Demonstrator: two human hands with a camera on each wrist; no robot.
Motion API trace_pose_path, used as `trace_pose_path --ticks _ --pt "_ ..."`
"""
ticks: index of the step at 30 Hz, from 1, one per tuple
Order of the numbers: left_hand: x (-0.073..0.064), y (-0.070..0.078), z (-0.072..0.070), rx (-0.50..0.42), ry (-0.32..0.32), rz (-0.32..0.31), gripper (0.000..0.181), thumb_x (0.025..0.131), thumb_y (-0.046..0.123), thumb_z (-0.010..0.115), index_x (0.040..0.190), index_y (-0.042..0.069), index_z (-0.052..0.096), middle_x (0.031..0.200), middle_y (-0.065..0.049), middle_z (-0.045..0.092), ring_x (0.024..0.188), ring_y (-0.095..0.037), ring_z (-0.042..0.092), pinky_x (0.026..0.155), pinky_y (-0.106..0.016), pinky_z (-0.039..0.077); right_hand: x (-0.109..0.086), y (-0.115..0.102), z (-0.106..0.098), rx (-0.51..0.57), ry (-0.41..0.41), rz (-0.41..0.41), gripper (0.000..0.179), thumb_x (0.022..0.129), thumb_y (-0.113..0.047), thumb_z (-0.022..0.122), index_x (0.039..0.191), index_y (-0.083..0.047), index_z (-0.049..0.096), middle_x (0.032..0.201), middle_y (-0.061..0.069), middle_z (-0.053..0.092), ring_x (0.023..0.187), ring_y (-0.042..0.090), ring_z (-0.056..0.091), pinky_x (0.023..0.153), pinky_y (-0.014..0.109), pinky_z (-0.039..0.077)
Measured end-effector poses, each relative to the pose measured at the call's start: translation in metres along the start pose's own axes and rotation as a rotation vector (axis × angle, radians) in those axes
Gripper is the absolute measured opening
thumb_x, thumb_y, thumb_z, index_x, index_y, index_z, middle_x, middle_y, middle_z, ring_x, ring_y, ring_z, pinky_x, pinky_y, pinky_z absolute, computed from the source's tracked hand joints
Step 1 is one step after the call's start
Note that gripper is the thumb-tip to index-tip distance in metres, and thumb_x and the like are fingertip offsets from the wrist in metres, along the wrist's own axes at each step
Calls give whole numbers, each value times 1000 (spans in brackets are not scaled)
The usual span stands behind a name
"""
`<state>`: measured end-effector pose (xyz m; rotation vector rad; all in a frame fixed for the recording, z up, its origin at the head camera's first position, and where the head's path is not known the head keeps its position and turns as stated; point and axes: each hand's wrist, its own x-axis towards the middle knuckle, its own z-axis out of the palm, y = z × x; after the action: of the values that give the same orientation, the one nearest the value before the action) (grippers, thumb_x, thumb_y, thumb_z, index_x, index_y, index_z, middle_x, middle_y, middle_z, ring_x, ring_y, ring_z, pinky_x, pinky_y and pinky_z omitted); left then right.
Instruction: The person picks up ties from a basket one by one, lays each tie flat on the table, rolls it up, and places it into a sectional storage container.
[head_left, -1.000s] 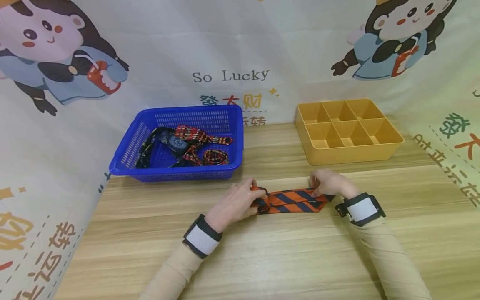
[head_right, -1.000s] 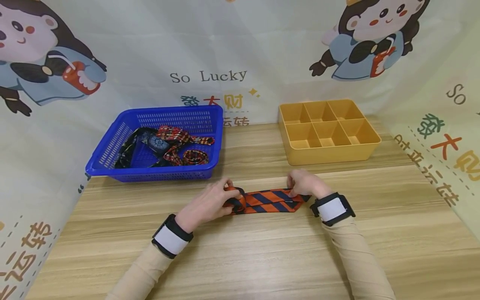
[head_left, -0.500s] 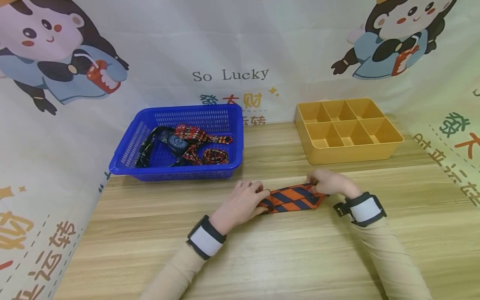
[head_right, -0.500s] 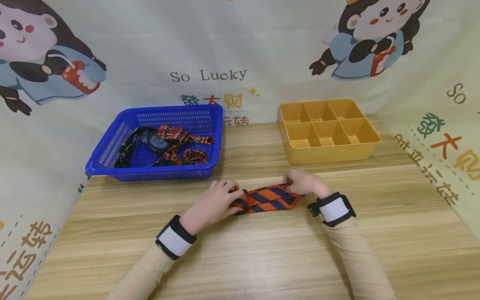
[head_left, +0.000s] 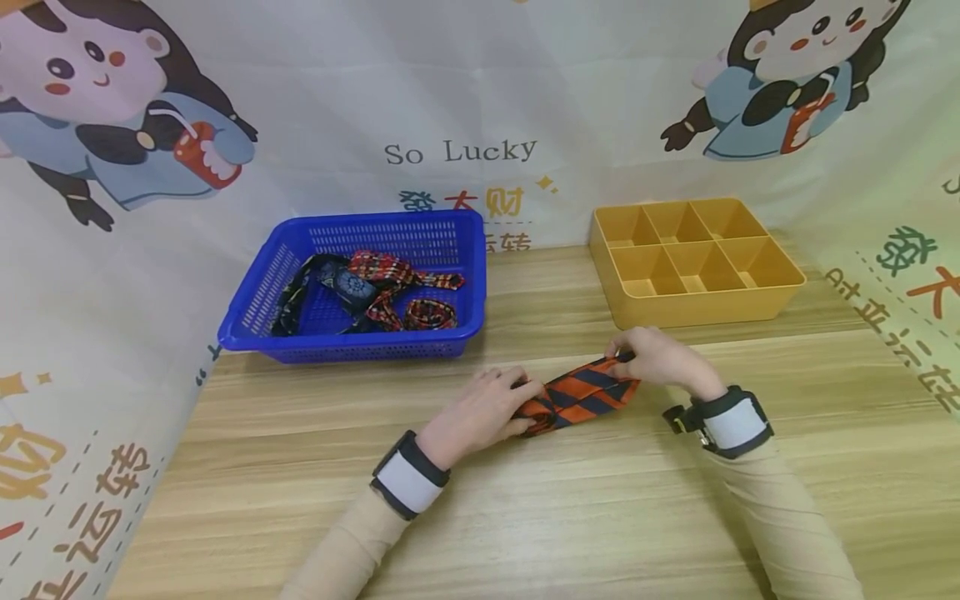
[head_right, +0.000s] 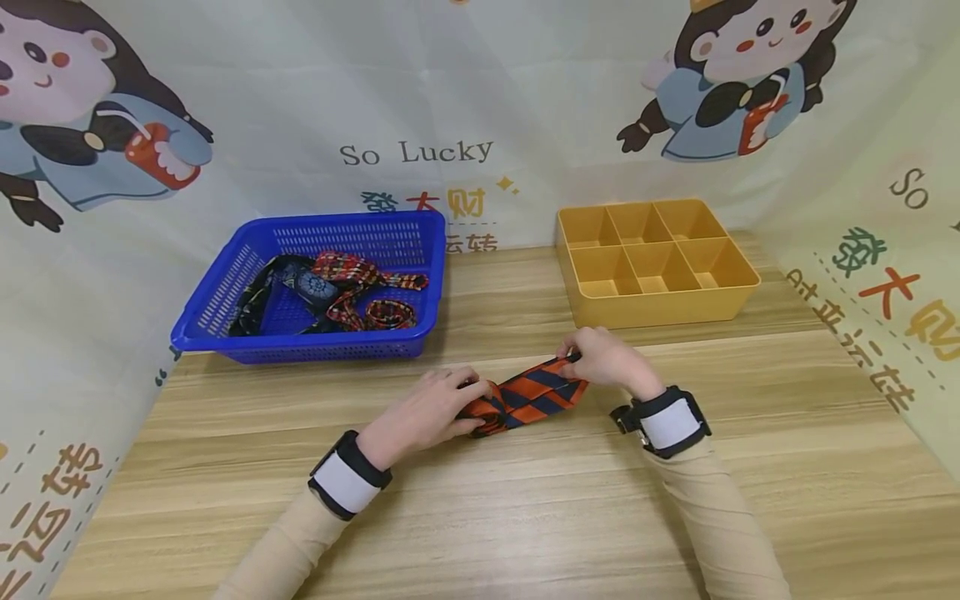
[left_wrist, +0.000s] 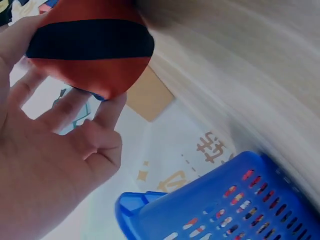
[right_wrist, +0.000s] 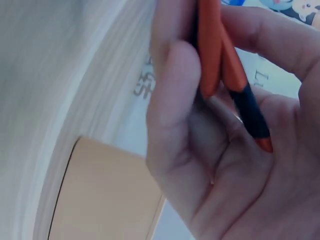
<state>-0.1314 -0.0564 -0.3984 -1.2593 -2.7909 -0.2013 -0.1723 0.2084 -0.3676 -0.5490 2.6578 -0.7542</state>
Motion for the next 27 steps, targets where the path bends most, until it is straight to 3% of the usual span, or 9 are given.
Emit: trace_pose_path --ticks 4,8,11,19,24,27 --pt "0 1 0 -35 22 -4 31 87 34 68 115 23 62 116 -8 55 100 -23 56 90 -41 45 2 -7 5 -4 38 -4 15 83 -10 67 93 0 66 83 11 67 69 14 56 60 24 41" --pt "0 2 4 -59 40 35 31 87 28 68 116 22 63 119 -14 48 88 -21 57 79 -37 48 2 -13 8 2 85 10 19 83 -11 66 98 1 68 88 14 70 72 16 59 61 23 43" --pt "1 2 6 -55 58 69 33 87 25 68 119 19 62 115 -12 49 82 -18 57 75 -34 50 1 -17 9 23 113 21 21 85 -13 66 101 1 68 89 15 70 71 16 58 60 24 42" --pt "2 2 3 -34 94 -11 33 86 31 69 112 14 57 108 -2 59 95 -17 62 79 -37 48 0 -32 17 184 251 29 39 85 -18 71 112 2 50 106 25 66 93 32 62 76 37 47" --pt "4 6 5 -87 145 -7 27 86 29 69 110 15 65 115 -9 55 98 -22 60 80 -40 50 3 -42 30 285 328 29 44 84 -16 71 114 2 45 95 24 69 82 27 64 66 30 45" --pt "5 9 9 -97 186 0 33 86 24 70 114 9 62 111 -11 55 95 -23 59 79 -37 50 6 -48 41 355 399 -4 42 83 -12 72 111 4 44 90 24 70 76 23 66 63 25 45"
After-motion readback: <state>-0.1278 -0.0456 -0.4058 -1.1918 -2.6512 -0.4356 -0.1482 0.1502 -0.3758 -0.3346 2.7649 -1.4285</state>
